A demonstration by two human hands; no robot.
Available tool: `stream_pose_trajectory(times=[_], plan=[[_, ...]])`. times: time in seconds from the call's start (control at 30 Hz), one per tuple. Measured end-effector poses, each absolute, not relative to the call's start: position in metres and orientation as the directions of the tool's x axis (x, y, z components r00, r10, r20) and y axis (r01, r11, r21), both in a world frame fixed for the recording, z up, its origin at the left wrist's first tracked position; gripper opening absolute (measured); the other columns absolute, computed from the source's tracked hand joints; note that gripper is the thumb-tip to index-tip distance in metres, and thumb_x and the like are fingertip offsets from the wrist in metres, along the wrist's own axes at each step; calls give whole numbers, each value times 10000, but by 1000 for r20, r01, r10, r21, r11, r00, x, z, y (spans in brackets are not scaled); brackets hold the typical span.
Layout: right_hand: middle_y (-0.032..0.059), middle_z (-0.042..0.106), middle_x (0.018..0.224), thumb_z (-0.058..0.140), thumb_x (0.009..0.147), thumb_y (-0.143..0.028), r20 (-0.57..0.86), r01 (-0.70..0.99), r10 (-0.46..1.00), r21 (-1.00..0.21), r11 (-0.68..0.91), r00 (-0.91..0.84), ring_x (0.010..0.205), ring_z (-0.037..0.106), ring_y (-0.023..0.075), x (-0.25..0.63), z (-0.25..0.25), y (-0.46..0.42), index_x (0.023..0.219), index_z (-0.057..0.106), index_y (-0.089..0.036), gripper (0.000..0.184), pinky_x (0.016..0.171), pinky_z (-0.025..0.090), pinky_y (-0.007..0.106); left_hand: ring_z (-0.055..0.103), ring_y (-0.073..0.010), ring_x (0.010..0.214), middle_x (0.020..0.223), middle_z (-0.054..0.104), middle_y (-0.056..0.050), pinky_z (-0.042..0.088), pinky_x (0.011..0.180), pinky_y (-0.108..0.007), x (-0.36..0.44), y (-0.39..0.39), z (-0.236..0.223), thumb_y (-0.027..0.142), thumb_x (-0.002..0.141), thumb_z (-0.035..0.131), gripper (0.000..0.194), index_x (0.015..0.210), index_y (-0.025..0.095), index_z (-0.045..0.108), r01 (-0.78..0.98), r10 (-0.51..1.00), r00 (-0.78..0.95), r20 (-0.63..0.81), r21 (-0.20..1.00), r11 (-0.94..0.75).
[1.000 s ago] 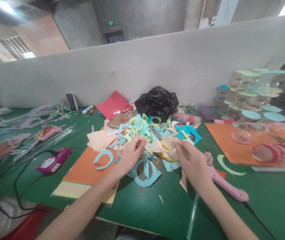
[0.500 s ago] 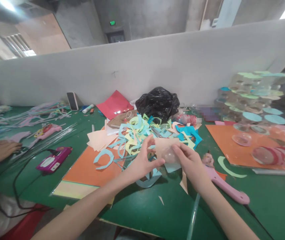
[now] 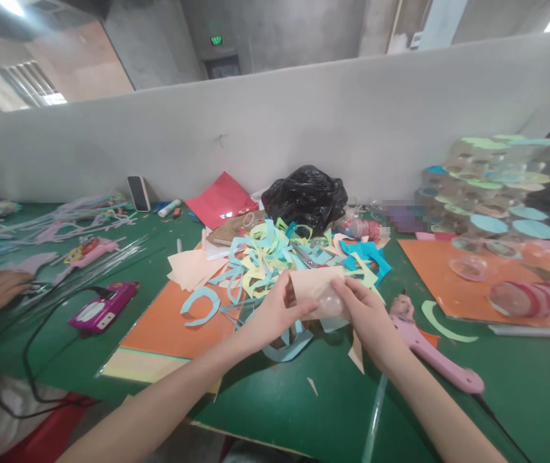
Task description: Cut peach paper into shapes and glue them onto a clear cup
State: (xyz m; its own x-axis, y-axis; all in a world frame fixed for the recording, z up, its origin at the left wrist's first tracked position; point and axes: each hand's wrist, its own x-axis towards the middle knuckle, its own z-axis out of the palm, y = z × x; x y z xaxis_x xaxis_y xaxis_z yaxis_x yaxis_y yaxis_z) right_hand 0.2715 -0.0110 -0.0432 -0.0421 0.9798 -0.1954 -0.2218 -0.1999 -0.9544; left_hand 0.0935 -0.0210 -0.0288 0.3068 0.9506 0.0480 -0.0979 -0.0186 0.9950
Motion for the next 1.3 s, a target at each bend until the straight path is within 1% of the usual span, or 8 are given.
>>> stream_pose_trajectory(times=[0.2, 0.3, 0.4, 0.47, 0.73, 0.93, 1.13, 1.3], plan=[[39, 744, 1022, 705, 815, -581, -180, -140, 982, -973, -186, -54, 953, 697, 264, 274, -43, -12, 1083, 720, -234, 438, 750, 580, 307, 629, -196, 892, 936, 645, -43, 520, 779, -324, 90, -17, -31, 421, 859, 634, 294, 1007, 178, 557, 150, 973, 221, 72, 983, -107], [55, 722, 1122, 638, 849, -620, -98, -77, 987, -991, -109, -126, 1059, 671, 288, 273, -41, -12, 1144, 682, -253, 473, 838, 578, 355, 628, -205, 908, 938, 644, -51, 515, 806, -340, 89, -13, -37, 370, 880, 599, 246, 1032, 178, 578, 167, 975, 198, 103, 976, -137], [94, 661, 1258, 706, 784, -628, -22, -49, 968, -998, -35, -249, 1178, 613, 323, 273, -40, -11, 1245, 598, -255, 603, 914, 560, 422, 620, -211, 911, 941, 641, -53, 502, 818, -355, 88, -12, -38, 331, 891, 577, 210, 1033, 178, 577, 168, 976, 182, 119, 974, -150], [113, 629, 1299, 772, 727, -608, -1, -12, 963, -1000, -4, -268, 1219, 584, 332, 273, -41, -10, 1255, 562, -243, 675, 940, 550, 438, 611, -204, 886, 934, 640, -47, 494, 805, -349, 87, -13, -37, 332, 894, 572, 190, 1006, 179, 573, 195, 978, 178, 113, 970, -148], [101, 664, 1220, 805, 672, -628, 36, 109, 984, -992, 56, -177, 1169, 612, 315, 273, -49, -8, 1149, 568, -239, 659, 929, 566, 399, 537, -174, 835, 866, 572, -14, 440, 800, -323, 85, -16, -31, 357, 958, 441, 195, 887, 196, 526, 273, 975, 155, 160, 941, -198], [108, 660, 1218, 816, 635, -659, 35, 128, 988, -990, 54, -148, 1171, 611, 319, 272, -50, -7, 1161, 565, -229, 724, 940, 563, 405, 474, -150, 734, 751, 480, 22, 395, 713, -294, 85, -14, -32, 368, 950, 447, 223, 785, 217, 441, 337, 978, 115, 173, 920, -202], [141, 627, 1290, 823, 613, -683, -1, 143, 989, -989, 20, -145, 1206, 593, 335, 272, -50, -7, 1190, 549, -223, 788, 977, 542, 434, 462, -151, 721, 741, 480, 24, 374, 687, -290, 84, -14, -32, 371, 949, 452, 233, 776, 216, 435, 387, 975, 110, 191, 896, -219], [106, 667, 1192, 821, 645, -651, 27, 123, 984, -991, 49, -178, 1139, 625, 308, 273, -50, -7, 1133, 556, -226, 700, 944, 552, 423, 469, -150, 720, 731, 476, 26, 378, 703, -287, 84, -16, -32, 364, 954, 457, 245, 760, 216, 437, 413, 963, 92, 252, 871, -267]])
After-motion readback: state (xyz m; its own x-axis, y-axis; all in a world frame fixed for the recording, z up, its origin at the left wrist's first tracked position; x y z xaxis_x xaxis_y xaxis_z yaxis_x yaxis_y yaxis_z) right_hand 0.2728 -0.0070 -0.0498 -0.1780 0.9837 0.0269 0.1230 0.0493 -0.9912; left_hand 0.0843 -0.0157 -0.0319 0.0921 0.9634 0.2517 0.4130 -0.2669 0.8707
